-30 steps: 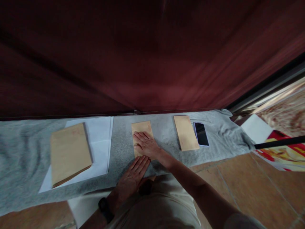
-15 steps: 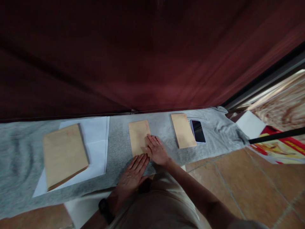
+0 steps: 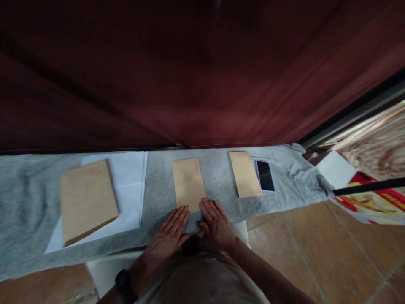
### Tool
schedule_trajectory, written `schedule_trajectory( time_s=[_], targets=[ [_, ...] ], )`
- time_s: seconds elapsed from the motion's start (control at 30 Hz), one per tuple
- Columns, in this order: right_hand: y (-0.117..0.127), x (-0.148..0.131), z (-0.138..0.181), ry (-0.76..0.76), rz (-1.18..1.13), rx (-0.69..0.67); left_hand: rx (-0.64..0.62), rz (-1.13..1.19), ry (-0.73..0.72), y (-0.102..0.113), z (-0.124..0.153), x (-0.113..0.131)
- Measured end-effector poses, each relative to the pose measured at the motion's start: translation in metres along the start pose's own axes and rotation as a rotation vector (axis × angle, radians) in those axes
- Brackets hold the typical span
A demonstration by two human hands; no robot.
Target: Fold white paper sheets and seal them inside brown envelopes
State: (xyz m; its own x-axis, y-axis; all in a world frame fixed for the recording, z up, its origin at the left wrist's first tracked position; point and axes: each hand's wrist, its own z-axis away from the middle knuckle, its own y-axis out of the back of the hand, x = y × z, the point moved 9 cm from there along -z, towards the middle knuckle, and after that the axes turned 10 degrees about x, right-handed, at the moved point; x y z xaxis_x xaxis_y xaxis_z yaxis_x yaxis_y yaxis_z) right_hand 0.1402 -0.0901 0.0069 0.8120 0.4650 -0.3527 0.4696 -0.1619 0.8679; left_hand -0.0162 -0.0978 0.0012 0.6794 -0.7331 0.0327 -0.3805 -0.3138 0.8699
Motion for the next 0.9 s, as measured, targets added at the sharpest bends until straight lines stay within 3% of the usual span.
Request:
schedule_trajectory(
  time_s=[0.1,0.2,0.3,0.5,0.77,0.9],
  targets=[
    [0.004,0.006,0.001,-0.052,-0.020,0.017,0.003,-0.011,0.030,0.003,0.004,-0.005],
    [0.005,0.021,-0.006,-0.229,-0.001,0.088,-0.061,-0.015,0.083,-0.005,-0.004,-0.004],
    [0.000,0.034,-0.017,-0.391,-0.001,0.137,-0.147,-0.070,0.165,-0.013,-0.023,0.000],
    [-0.009,0.067,-0.026,-0.664,-0.245,0.176,-0.215,-0.205,0.210,-0.011,-0.063,0.009],
    [-0.010,0.070,-0.036,-0.658,-0.363,0.253,-0.170,-0.200,0.238,-0.014,-0.070,0.006],
    [-0.015,0.061,-0.038,-0.713,-0.660,0.259,-0.114,-0.147,0.284,-0.012,-0.071,0.006]
  ],
)
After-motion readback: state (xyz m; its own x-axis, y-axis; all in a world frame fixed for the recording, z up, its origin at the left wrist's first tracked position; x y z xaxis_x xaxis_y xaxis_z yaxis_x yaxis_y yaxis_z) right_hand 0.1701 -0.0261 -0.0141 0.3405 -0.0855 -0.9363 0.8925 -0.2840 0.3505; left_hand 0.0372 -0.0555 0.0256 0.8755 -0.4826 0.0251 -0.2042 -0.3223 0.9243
